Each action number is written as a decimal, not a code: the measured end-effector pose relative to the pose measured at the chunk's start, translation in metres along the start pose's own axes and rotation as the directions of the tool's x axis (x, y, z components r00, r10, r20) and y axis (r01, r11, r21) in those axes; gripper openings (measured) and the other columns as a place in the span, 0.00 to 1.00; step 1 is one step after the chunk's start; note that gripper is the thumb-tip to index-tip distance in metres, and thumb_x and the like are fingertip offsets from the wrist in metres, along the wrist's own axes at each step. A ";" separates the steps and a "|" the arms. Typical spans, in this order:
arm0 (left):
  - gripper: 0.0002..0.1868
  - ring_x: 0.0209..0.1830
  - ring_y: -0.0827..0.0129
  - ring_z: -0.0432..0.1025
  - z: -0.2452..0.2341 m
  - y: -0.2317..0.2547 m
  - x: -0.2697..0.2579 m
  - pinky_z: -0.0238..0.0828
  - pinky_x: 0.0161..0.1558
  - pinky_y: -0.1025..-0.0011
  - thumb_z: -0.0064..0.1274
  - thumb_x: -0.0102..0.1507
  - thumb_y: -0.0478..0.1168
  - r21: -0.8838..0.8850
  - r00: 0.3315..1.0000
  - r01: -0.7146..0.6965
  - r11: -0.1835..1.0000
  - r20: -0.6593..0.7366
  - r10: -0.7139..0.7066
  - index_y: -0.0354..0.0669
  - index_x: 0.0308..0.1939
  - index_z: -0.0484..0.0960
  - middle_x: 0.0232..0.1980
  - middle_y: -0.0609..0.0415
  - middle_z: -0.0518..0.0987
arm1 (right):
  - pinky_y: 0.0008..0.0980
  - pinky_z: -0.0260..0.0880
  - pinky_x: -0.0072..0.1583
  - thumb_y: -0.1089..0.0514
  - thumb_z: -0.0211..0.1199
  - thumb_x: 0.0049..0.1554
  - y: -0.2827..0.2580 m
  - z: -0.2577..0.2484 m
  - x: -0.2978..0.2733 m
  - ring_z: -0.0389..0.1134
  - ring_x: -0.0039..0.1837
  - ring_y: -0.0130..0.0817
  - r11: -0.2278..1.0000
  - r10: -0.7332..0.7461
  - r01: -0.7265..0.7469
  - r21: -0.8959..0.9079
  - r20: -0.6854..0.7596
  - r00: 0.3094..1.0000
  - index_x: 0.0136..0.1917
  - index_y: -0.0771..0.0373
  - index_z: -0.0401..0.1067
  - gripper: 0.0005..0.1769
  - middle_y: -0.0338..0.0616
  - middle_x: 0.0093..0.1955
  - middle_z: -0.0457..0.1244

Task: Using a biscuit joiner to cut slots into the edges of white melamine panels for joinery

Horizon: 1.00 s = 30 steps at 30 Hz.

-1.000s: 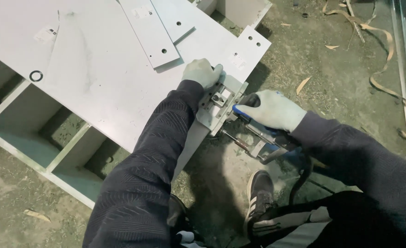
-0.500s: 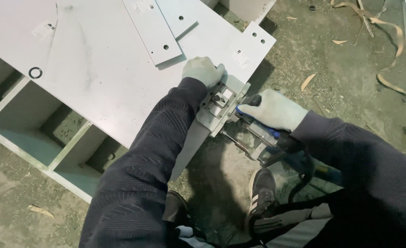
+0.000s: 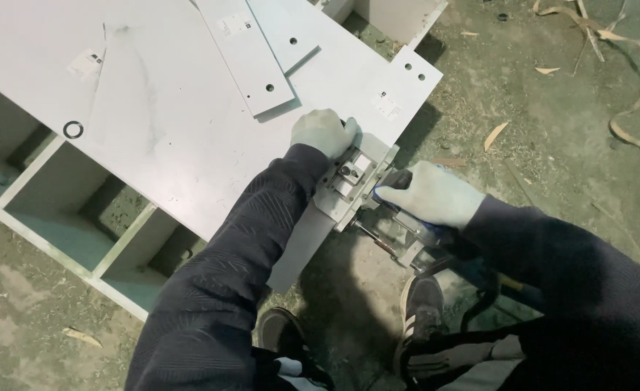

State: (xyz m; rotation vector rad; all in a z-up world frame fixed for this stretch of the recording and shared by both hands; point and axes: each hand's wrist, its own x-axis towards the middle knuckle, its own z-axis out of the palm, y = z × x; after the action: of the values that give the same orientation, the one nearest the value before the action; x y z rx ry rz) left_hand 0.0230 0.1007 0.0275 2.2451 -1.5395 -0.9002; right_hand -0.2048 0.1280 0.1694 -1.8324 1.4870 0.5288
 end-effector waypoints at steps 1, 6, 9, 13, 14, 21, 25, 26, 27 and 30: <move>0.33 0.61 0.37 0.88 -0.002 0.002 -0.001 0.87 0.61 0.45 0.48 0.70 0.65 0.003 1.000 -0.004 1.000 0.004 0.004 0.42 0.45 0.96 0.51 0.36 0.92 | 0.52 0.79 0.58 0.27 0.71 0.62 -0.003 -0.001 -0.001 0.83 0.58 0.53 1.000 0.004 -0.004 0.005 -0.001 1.000 0.40 0.58 0.89 0.32 0.55 0.45 0.80; 0.34 0.58 0.38 0.89 -0.007 0.005 -0.011 0.87 0.58 0.47 0.50 0.69 0.69 0.039 0.997 0.036 0.999 -0.069 -0.033 0.44 0.46 0.97 0.49 0.39 0.93 | 0.55 0.79 0.62 0.27 0.71 0.62 -0.011 -0.003 -0.015 0.83 0.64 0.57 1.000 0.014 -0.015 -0.007 -0.027 1.000 0.45 0.57 0.92 0.31 0.56 0.51 0.81; 0.39 0.62 0.37 0.88 -0.014 0.009 -0.027 0.85 0.61 0.46 0.53 0.67 0.72 -0.054 0.997 0.053 0.997 -0.044 -0.056 0.39 0.50 0.97 0.53 0.35 0.93 | 0.59 0.79 0.63 0.26 0.73 0.60 -0.015 -0.003 -0.019 0.82 0.65 0.58 0.999 0.011 -0.013 -0.050 -0.036 0.999 0.46 0.61 0.92 0.34 0.60 0.51 0.81; 0.44 0.66 0.37 0.86 -0.025 0.005 -0.049 0.84 0.65 0.45 0.54 0.65 0.75 -0.101 0.997 0.066 0.993 -0.023 -0.069 0.36 0.54 0.95 0.56 0.33 0.92 | 0.58 0.79 0.64 0.30 0.72 0.62 -0.006 0.003 -0.011 0.80 0.69 0.62 1.000 -0.008 0.009 0.002 -0.046 0.999 0.49 0.58 0.93 0.29 0.63 0.56 0.81; 0.42 0.63 0.39 0.88 -0.027 0.002 -0.053 0.86 0.62 0.47 0.56 0.65 0.76 -0.080 0.995 0.094 0.992 -0.032 -0.097 0.38 0.51 0.95 0.52 0.36 0.92 | 0.58 0.79 0.63 0.30 0.72 0.61 -0.002 0.004 -0.005 0.81 0.68 0.62 1.000 -0.007 0.007 0.001 -0.050 0.999 0.50 0.58 0.93 0.30 0.63 0.55 0.80; 0.35 0.57 0.44 0.90 0.002 -0.016 -0.019 0.89 0.57 0.52 0.60 0.67 0.72 -0.057 0.994 0.100 0.993 -0.027 -0.102 0.42 0.48 0.96 0.46 0.42 0.92 | 0.56 0.80 0.58 0.29 0.75 0.61 0.015 0.008 0.011 0.82 0.62 0.64 1.000 0.006 -0.006 0.016 -0.022 1.000 0.50 0.60 0.93 0.31 0.65 0.55 0.80; 0.38 0.59 0.43 0.89 0.008 -0.021 -0.016 0.89 0.58 0.52 0.62 0.66 0.74 -0.068 0.994 0.102 0.992 -0.027 -0.104 0.40 0.50 0.95 0.47 0.40 0.92 | 0.47 0.83 0.52 0.31 0.79 0.58 0.005 0.002 0.007 0.83 0.50 0.51 1.000 0.015 -0.015 0.011 0.005 1.000 0.47 0.58 0.93 0.28 0.58 0.49 0.81; 0.39 0.59 0.42 0.89 0.008 -0.022 -0.016 0.88 0.58 0.51 0.60 0.66 0.74 -0.080 0.994 0.099 0.992 -0.033 -0.102 0.40 0.49 0.94 0.47 0.40 0.92 | 0.46 0.80 0.44 0.31 0.79 0.58 -0.003 -0.001 -0.001 0.80 0.41 0.50 0.999 0.033 -0.033 0.028 0.014 0.999 0.43 0.60 0.91 0.28 0.59 0.42 0.78; 0.39 0.59 0.40 0.89 0.010 -0.020 -0.015 0.88 0.59 0.50 0.59 0.67 0.75 -0.095 0.995 0.091 0.991 -0.038 -0.095 0.39 0.49 0.94 0.47 0.39 0.92 | 0.45 0.77 0.36 0.32 0.79 0.59 -0.010 -0.005 -0.008 0.78 0.33 0.49 0.997 0.055 -0.056 0.044 0.020 0.998 0.39 0.62 0.90 0.29 0.60 0.34 0.76; 0.39 0.59 0.41 0.89 0.011 -0.019 -0.013 0.88 0.59 0.51 0.60 0.66 0.75 -0.096 0.995 0.096 0.991 -0.033 -0.099 0.41 0.49 0.94 0.47 0.40 0.92 | 0.40 0.74 0.32 0.34 0.81 0.59 0.004 -0.001 0.015 0.75 0.27 0.46 0.994 0.041 -0.041 0.101 0.004 0.999 0.35 0.61 0.86 0.29 0.59 0.29 0.74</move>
State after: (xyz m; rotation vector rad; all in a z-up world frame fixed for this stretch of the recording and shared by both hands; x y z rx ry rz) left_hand 0.0268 0.1219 0.0128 2.2735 -1.3526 -0.9306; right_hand -0.2045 0.1169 0.1585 -1.7255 1.5253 0.4664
